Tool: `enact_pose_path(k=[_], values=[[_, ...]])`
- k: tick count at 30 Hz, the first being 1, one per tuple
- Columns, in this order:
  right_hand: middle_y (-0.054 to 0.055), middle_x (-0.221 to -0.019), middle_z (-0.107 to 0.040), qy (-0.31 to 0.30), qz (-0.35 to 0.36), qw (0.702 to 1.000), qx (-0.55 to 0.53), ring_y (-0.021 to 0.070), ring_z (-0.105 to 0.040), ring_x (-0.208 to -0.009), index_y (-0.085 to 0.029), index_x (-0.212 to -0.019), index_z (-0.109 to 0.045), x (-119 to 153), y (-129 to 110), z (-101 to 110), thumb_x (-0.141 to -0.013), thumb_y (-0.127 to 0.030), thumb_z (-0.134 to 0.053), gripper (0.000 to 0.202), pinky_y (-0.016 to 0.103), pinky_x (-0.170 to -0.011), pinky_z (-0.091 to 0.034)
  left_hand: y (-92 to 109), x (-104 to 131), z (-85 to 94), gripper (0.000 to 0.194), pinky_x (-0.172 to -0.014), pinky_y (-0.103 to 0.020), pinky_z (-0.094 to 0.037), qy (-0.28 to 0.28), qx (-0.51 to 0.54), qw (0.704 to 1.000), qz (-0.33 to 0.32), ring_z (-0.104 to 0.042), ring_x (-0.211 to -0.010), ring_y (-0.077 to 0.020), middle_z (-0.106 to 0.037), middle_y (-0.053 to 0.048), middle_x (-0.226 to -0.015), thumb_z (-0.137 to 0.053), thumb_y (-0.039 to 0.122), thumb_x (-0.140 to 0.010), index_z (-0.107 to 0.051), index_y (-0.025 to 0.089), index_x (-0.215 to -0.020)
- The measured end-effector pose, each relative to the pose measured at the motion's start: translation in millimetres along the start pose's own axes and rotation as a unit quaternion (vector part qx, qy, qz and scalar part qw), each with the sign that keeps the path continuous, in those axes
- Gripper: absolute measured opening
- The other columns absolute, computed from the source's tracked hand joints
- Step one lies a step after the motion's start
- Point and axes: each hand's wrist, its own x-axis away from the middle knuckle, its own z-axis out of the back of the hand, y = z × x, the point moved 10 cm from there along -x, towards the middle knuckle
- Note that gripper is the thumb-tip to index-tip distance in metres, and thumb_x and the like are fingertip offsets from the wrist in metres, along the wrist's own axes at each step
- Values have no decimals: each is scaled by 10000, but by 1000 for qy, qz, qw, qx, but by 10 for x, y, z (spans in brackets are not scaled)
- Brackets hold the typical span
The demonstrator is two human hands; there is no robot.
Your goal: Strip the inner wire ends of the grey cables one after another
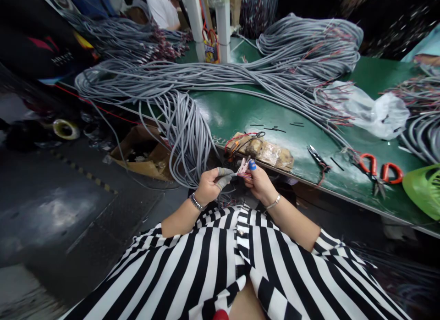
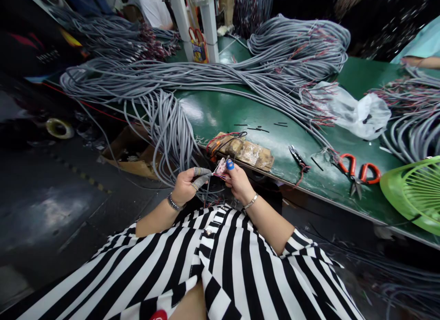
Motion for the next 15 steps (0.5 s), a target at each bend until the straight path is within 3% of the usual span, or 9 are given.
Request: enact_pose_path(k=[5,15], values=[[-45,-554,-493,-21,-28,999,-40,15,-248,-405,-138,-771,-633,-45,13,-81,-648,-609,-749,501,166,-361,-157,-59,40,-51,212,-695,-246,-581,-15,-28,999,-22,-685,-693,-136,-728,-59,-765,-687,297,-813,-724,133,-942],[-9,-596,-592,0,-19,999,-48,14,-294,-387,-143,-742,-635,-1,-30,-103,-671,-593,-744,468,170,-344,-179,-68,40,-148,196,-710,-248,-576,-30,-58,997,-31,-700,-746,-151,-748,-74,-863,-658,283,-833,-715,131,-943]])
